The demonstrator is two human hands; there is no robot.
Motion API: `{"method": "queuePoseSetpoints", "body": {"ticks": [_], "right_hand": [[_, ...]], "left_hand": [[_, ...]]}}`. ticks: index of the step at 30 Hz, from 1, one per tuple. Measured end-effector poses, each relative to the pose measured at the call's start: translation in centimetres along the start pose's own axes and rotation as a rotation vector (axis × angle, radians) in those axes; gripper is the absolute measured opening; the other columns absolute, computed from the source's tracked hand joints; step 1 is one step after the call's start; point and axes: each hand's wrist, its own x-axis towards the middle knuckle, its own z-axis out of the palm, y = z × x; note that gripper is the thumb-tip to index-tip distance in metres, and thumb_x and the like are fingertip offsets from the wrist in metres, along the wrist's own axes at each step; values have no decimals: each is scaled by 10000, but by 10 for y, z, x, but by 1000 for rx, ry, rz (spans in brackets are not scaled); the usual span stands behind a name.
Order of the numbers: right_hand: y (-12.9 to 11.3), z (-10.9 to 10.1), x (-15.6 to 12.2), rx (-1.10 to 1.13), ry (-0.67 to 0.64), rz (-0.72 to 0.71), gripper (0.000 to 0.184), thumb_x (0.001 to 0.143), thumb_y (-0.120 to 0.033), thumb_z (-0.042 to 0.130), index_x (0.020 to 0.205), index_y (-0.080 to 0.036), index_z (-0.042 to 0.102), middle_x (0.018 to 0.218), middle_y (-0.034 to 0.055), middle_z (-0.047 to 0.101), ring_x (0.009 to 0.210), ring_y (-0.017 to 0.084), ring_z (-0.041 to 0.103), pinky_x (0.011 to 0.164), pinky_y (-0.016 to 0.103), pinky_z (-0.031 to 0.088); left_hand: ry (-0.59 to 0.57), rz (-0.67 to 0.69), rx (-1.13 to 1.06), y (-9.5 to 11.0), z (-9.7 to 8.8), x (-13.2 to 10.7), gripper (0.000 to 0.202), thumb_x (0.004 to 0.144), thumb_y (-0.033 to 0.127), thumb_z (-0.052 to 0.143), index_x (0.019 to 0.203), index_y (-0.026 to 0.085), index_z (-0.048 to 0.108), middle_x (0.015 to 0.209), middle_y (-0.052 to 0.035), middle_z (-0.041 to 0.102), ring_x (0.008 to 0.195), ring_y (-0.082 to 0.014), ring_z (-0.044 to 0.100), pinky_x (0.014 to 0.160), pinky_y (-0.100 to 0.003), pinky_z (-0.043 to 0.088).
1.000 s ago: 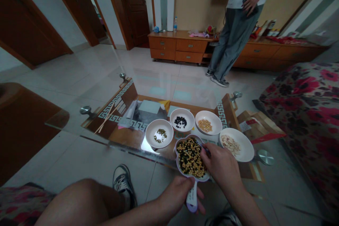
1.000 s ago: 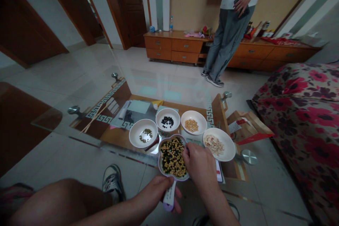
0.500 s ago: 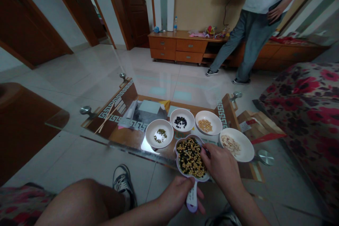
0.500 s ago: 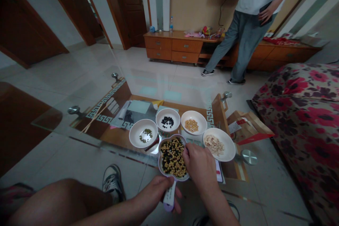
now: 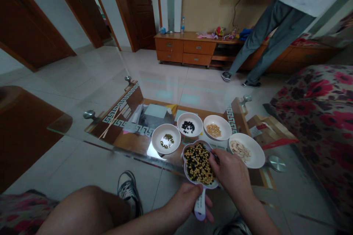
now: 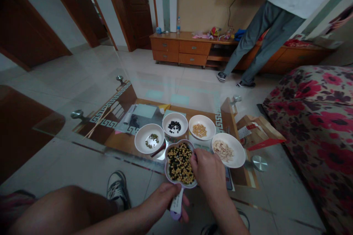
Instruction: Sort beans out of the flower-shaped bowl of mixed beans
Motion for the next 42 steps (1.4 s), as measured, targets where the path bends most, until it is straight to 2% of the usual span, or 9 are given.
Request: {"method": "queuePoseSetpoints", "body": {"ticks": [14, 37, 42], "right_hand": [[0, 0, -2, -19, 47, -29, 162, 894, -219, 587, 740, -234, 633, 683, 1, 719, 589, 195, 640, 603, 325, 286], [0, 0, -2, 22, 25, -15, 199, 926, -242, 545, 768, -228, 665, 712, 13, 735, 596, 187, 648, 606, 318, 305], [-6, 0, -3, 128, 102, -32, 202, 932, -256, 537, 819, -227, 701, 694, 6, 723, 598, 182, 640, 612, 314, 335]], "left_hand": [[-8, 21, -10, -6, -2, 3, 741, 797, 803, 419, 825, 109, 677, 650, -95, 690, 529, -163, 580, 591, -276, 421], [-12, 25, -28, -8, -2, 3, 737, 809, 797, 431, 827, 105, 684, 641, -94, 686, 518, -158, 580, 576, -268, 412], [-25, 29, -29, -10, -3, 5, 760, 791, 817, 428, 827, 101, 681, 642, -98, 685, 527, -163, 583, 575, -271, 412]]}}
